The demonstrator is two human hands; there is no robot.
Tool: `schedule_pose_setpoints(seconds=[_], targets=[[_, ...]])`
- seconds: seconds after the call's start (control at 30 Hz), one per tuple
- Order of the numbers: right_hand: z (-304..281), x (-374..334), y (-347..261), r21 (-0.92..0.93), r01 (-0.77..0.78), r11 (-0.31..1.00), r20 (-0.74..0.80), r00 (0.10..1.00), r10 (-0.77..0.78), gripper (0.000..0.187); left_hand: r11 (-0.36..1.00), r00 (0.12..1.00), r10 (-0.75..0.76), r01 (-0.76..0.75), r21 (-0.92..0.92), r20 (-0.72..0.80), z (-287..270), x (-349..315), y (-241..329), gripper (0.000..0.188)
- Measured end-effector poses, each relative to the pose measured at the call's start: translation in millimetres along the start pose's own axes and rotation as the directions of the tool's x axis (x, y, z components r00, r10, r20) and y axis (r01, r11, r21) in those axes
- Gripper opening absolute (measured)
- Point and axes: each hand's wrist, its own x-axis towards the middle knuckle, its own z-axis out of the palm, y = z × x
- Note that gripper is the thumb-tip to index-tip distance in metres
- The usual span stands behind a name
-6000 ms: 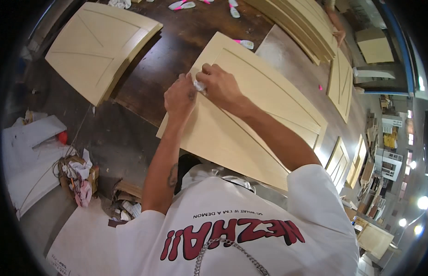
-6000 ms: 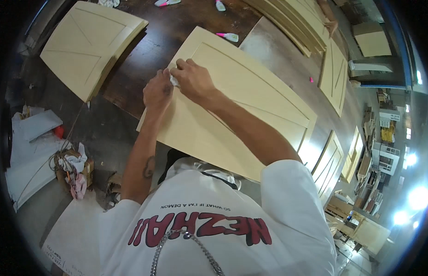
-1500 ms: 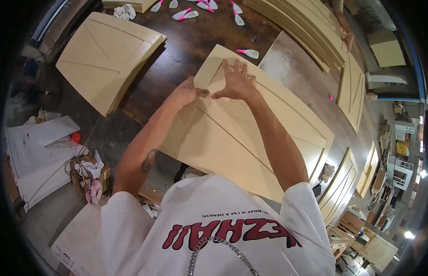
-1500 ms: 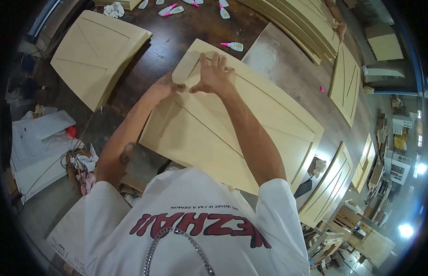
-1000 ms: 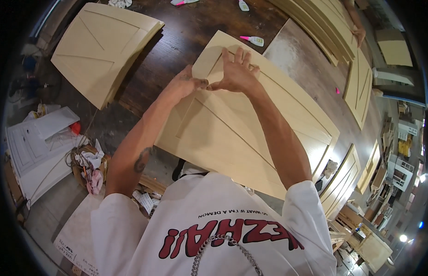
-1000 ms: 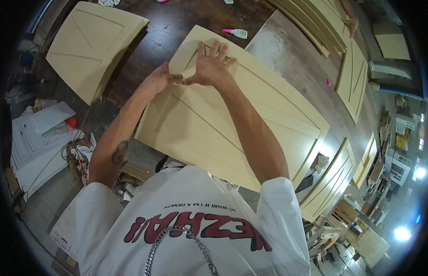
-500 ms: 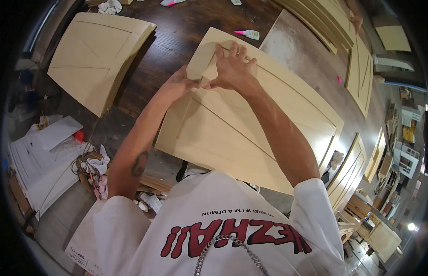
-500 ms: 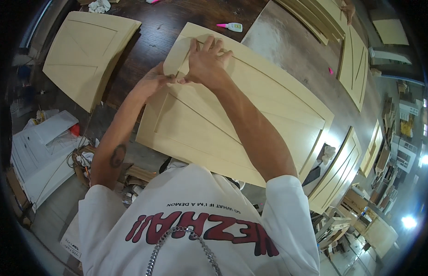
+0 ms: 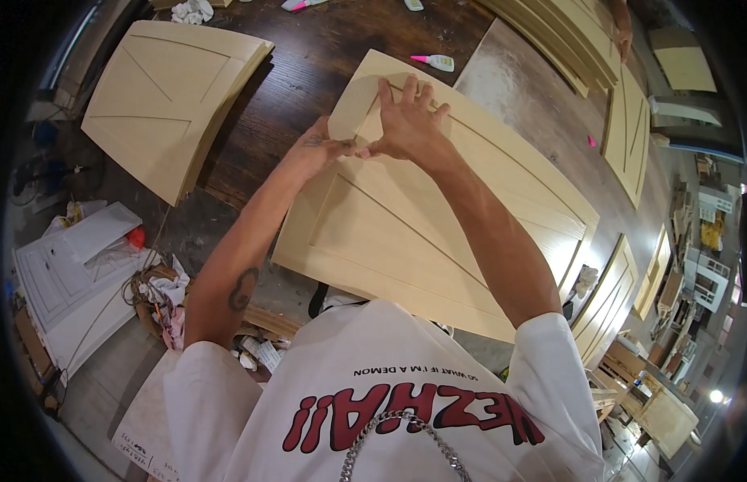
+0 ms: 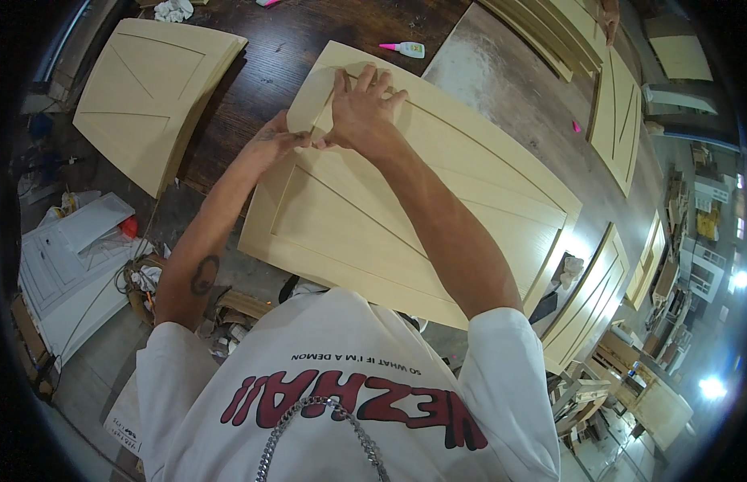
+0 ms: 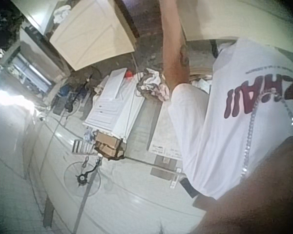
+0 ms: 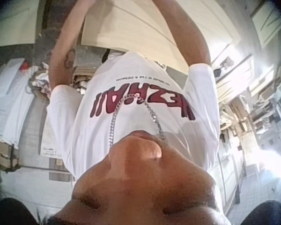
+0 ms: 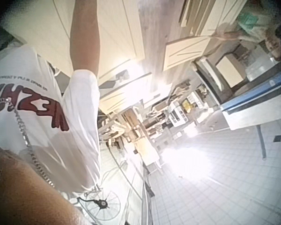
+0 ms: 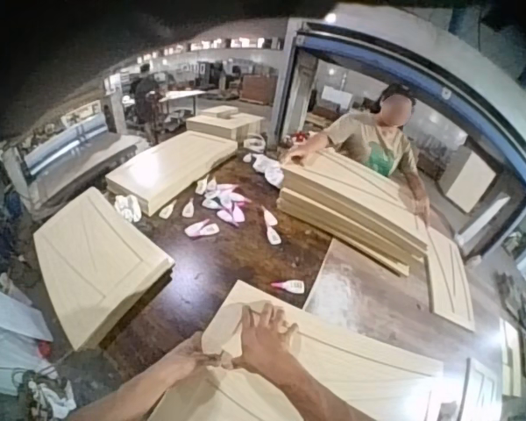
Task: The person applies glue from a bottle onto a wood panel, places wooden strips onto the panel, and wipes the surface with a cloth.
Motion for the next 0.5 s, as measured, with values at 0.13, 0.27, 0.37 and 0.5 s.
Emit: schedule_pose_setpoints(seconds=[0.13, 0.27, 0.37, 0.5], targets=[[0.8, 1.5, 0.3, -0.006, -0.012, 1.0, 0.007, 1.0, 0.012, 0.127, 0.999, 0.999, -0.035, 0.034, 0.042, 0.012, -1.7, 6.8, -4.2, 0.063], [0.1, 2.3, 1.6, -0.034, -0.037, 0.999, 0.018, 0.999, 0.037, 0.127, 0.98, 0.996, -0.072, 0.081, 0.182, -0.057, 5.2, 4.2, 9.4, 0.063], [-3.3, 2.6, -1.6, -0.033, -0.046, 0.998, 0.04, 0.998, 0.048, 0.127, 0.99, 0.997, -0.077, 0.08, 0.119, -0.033, 3.2, -0.1, 10.2, 0.062], [-1.5, 1.5, -1.0, -0.035, -0.051, 0.998, 0.013, 0.999, 0.052, 0.127, 0.999, 0.999, -0.039, 0.039, 0.007, 0.008, 0.6, 1.4, -1.0, 0.059]])
